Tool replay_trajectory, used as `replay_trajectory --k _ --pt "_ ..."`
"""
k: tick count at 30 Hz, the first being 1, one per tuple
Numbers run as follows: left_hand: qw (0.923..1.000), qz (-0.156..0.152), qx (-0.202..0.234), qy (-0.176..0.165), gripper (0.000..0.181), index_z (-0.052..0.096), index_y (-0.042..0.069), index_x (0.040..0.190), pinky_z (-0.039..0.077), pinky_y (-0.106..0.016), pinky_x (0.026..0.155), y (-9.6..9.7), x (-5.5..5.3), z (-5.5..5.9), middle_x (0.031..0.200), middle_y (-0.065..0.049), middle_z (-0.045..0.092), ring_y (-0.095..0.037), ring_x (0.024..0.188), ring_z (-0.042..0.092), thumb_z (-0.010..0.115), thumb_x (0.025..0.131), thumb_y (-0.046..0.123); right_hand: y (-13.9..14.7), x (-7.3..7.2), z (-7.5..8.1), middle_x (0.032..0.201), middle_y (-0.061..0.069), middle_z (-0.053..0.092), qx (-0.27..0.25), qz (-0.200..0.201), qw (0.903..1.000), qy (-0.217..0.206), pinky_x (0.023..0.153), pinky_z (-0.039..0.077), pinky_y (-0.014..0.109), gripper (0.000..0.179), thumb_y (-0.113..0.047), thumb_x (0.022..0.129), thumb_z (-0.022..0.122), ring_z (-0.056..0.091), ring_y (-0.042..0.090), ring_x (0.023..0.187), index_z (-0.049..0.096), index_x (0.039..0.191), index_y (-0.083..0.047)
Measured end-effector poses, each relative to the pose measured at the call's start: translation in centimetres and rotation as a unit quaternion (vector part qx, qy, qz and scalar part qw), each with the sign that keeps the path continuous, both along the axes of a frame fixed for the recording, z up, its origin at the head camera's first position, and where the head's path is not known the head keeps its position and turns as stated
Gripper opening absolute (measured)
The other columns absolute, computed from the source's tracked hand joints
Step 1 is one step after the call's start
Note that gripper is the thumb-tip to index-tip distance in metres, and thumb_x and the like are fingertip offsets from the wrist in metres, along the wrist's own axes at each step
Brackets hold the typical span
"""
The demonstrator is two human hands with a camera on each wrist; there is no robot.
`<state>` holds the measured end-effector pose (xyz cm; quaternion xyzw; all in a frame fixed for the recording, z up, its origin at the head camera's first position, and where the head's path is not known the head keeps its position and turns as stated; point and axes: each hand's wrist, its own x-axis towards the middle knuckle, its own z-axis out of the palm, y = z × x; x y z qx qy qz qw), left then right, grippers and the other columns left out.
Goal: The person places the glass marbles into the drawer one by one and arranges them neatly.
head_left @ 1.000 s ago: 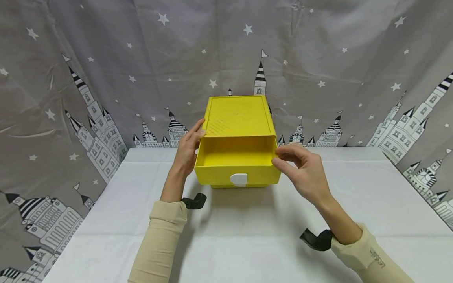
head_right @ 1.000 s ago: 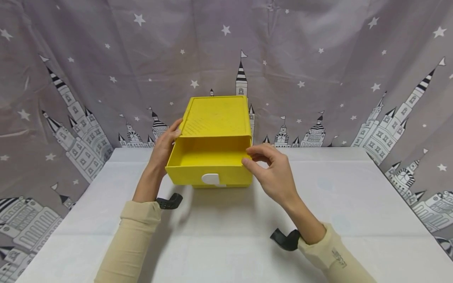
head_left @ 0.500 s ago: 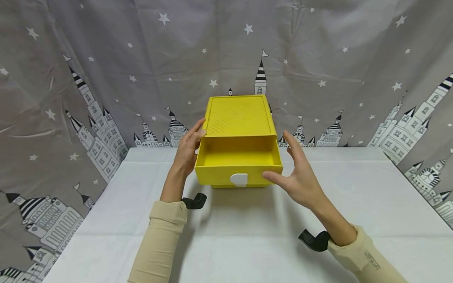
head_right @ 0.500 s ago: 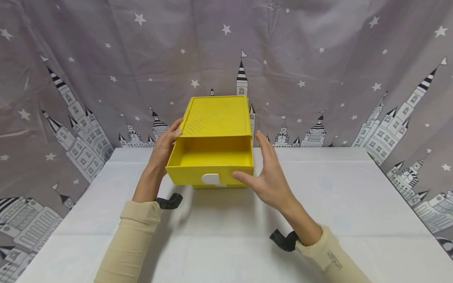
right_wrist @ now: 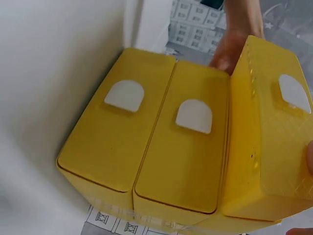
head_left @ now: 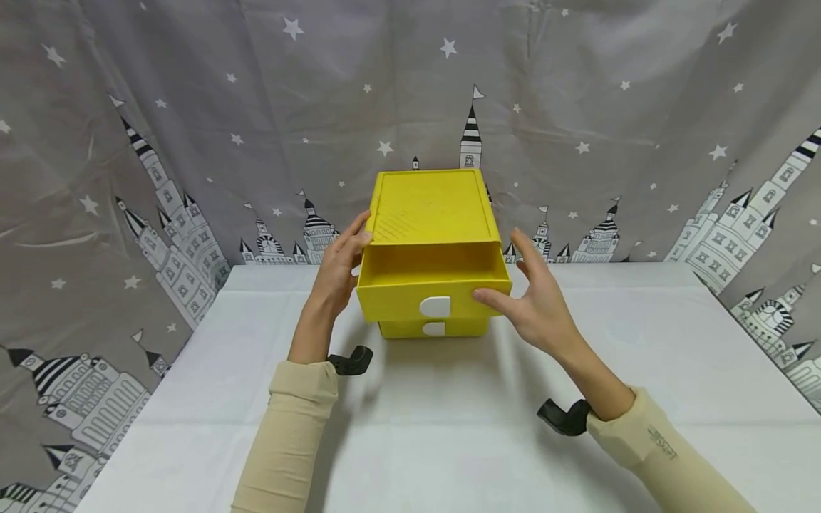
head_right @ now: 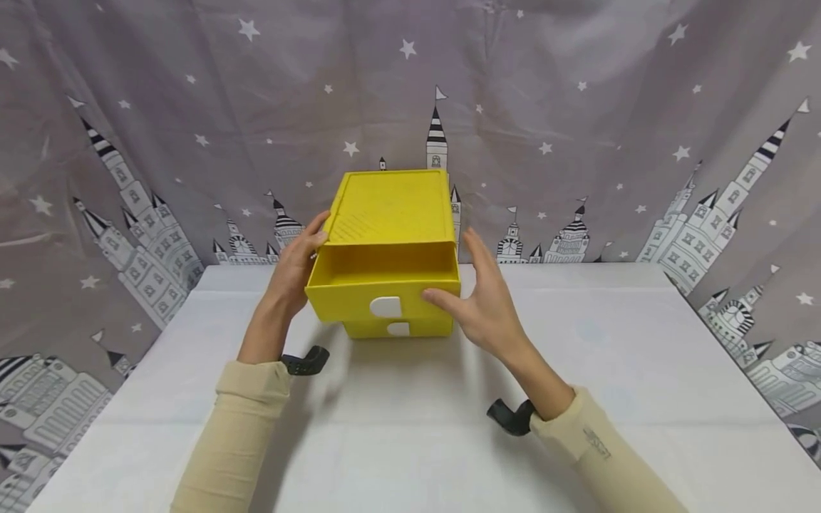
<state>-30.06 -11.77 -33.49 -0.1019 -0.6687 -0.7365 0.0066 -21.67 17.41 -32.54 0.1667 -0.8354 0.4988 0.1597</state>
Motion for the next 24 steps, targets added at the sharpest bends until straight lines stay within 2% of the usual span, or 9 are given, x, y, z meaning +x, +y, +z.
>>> replay_trajectory --k 4,9,14,18,24 --pt "1.0000 0.002 -0.002 -0.003 0.057 0.039 0.031 0.153 0.039 -0.058 0.100 0.0 0.0 0.2 0.152 -0.003 0.040 -0.030 0.127 0.048 0.052 0.097 0.033 -0.3 -1.3 0.1 0.158 0.017 0.025 0.003 -0.016 0.9997 0.017 0.112 0.030 0.046 0.091 -0.019 0.084 0.080 0.029 0.031 0.143 0.024 0.154 0.001" --pt "0.9999 0.006 -0.006 -0.007 0.058 0.039 0.032 0.153 0.043 -0.058 0.096 0.2 0.0 0.2 0.146 -0.008 0.046 -0.030 0.120 0.051 0.052 0.097 0.033 -0.6 -3.4 0.0 0.156 0.020 0.028 0.011 -0.038 0.9988 0.027 0.109 0.034 0.048 0.087 -0.020 0.085 0.079 0.035 0.034 0.137 0.028 0.152 0.004" --pt "0.9999 0.014 0.000 -0.010 0.056 0.042 0.032 0.151 0.044 -0.055 0.092 0.5 -0.1 0.0 0.142 -0.009 0.049 -0.029 0.114 0.053 0.053 0.096 0.032 -0.9 -5.0 -0.4 0.151 0.020 0.036 0.015 -0.054 0.9969 0.055 0.105 0.037 0.048 0.075 -0.020 0.086 0.078 0.037 0.033 0.135 0.040 0.146 0.003" --pt "0.9998 0.018 -0.005 -0.010 0.055 0.042 0.033 0.151 0.044 -0.055 0.092 0.6 -0.1 0.1 0.143 -0.007 0.048 -0.029 0.114 0.053 0.052 0.097 0.033 -1.0 -5.4 -0.5 0.146 0.020 0.041 0.013 -0.062 0.9955 0.070 0.103 0.039 0.047 0.067 -0.020 0.086 0.078 0.039 0.031 0.133 0.048 0.141 0.002" --pt "0.9997 0.020 -0.009 -0.011 0.055 0.041 0.032 0.152 0.042 -0.058 0.096 0.5 -0.1 0.2 0.148 -0.006 0.044 -0.030 0.118 0.051 0.050 0.098 0.032 -1.2 -5.4 -0.4 0.143 0.019 0.045 0.015 -0.068 0.9950 0.072 0.101 0.039 0.046 0.067 -0.020 0.085 0.079 0.042 0.031 0.129 0.049 0.141 0.003"
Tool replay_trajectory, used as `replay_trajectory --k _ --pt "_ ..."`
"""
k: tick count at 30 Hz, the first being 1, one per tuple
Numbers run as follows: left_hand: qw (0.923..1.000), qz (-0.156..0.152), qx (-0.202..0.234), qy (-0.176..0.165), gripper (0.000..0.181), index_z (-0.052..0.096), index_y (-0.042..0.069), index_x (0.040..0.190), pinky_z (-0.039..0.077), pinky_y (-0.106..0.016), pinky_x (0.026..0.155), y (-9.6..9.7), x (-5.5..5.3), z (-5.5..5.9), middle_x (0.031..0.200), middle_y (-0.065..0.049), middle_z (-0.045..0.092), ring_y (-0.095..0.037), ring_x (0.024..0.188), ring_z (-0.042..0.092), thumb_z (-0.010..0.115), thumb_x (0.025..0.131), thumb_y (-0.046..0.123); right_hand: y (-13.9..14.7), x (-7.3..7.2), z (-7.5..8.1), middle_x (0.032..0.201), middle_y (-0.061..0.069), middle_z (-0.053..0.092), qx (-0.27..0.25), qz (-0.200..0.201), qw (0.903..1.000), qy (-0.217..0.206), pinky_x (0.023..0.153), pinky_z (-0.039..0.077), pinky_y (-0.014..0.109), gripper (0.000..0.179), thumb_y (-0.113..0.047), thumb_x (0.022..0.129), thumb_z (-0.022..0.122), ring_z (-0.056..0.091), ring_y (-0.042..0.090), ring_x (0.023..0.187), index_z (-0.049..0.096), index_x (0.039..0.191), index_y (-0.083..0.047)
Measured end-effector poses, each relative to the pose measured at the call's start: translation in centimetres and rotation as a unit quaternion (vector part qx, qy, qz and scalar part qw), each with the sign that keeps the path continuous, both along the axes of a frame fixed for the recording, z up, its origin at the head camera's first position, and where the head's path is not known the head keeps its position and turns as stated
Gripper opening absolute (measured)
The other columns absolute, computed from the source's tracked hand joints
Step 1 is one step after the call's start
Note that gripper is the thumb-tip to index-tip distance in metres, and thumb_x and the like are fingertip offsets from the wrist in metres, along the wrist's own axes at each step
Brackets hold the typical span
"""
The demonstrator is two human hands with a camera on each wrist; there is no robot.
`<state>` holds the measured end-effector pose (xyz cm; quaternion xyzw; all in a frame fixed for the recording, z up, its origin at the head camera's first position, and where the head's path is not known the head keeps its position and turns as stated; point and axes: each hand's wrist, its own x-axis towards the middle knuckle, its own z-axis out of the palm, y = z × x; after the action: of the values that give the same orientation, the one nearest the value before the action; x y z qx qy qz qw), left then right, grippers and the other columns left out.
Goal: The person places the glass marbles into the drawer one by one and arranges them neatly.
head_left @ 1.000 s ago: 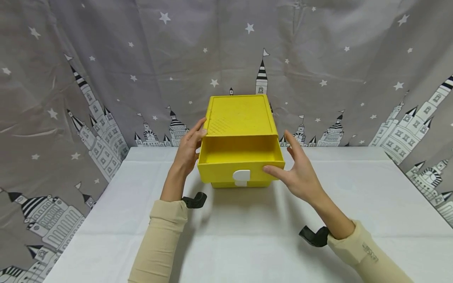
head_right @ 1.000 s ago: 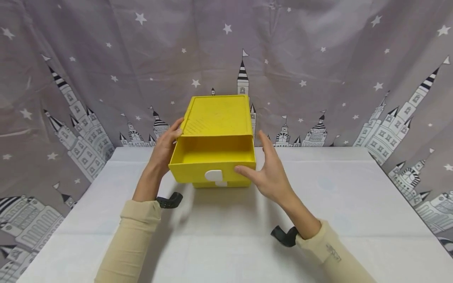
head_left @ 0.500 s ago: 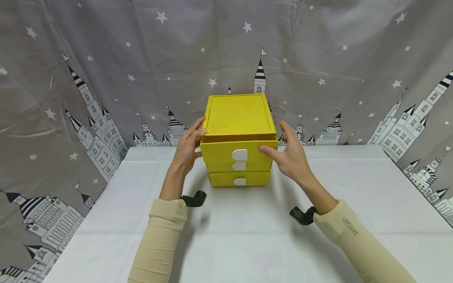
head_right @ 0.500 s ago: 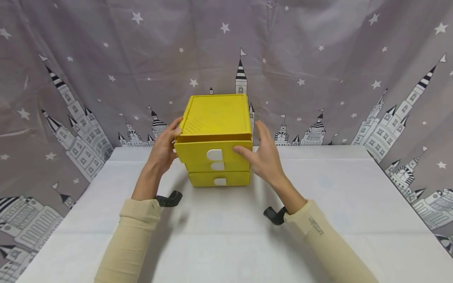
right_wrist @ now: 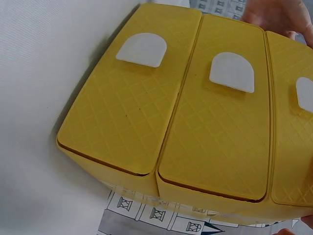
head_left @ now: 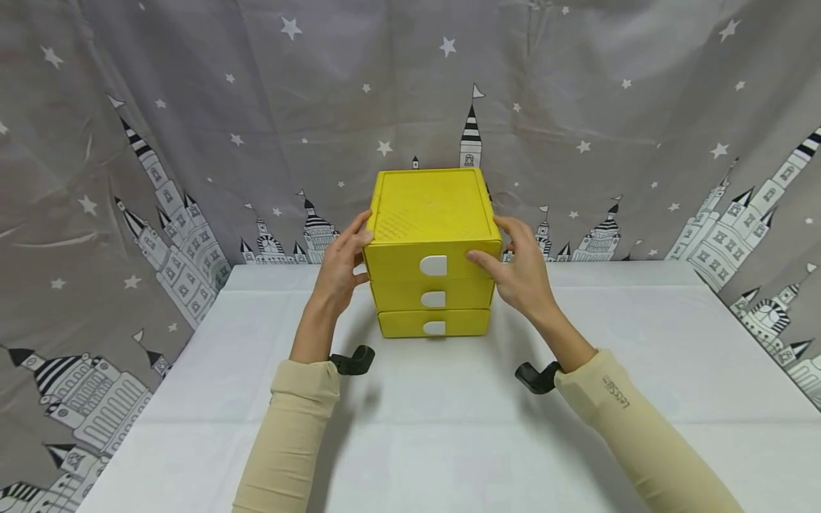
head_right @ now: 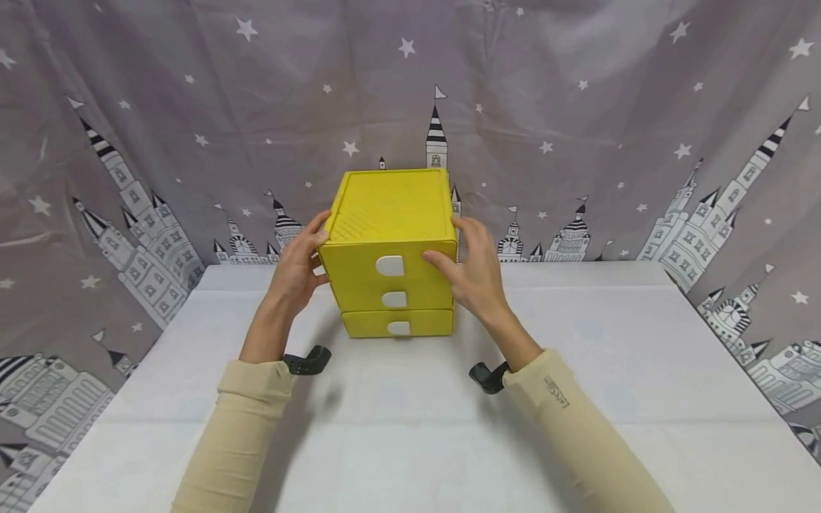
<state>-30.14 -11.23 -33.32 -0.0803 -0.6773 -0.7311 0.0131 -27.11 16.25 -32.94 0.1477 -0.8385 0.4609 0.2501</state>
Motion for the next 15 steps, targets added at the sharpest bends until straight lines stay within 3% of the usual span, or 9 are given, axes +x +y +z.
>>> replay_trajectory --k 8,15 --pt "0.9999 -0.006 0.002 0.013 0.054 0.040 0.033 0.152 0.040 -0.059 0.096 0.2 0.0 -0.1 0.152 -0.002 0.041 -0.031 0.123 0.050 0.050 0.099 0.033 0.0 0.1 0.0 0.145 0.021 0.043 0.008 -0.012 0.9999 0.008 0.103 0.036 0.050 0.069 -0.021 0.085 0.078 0.040 0.034 0.132 0.048 0.142 0.005" --pt "0.9994 -0.011 -0.019 0.028 0.054 0.036 0.034 0.153 0.038 -0.057 0.103 0.2 0.5 -0.4 0.157 0.004 0.034 -0.026 0.135 0.044 0.048 0.102 0.043 1.2 0.0 0.0 0.154 0.018 0.036 0.047 -0.012 0.9988 0.003 0.113 0.016 0.060 0.062 -0.031 0.095 0.067 0.023 0.037 0.144 0.047 0.145 0.000"
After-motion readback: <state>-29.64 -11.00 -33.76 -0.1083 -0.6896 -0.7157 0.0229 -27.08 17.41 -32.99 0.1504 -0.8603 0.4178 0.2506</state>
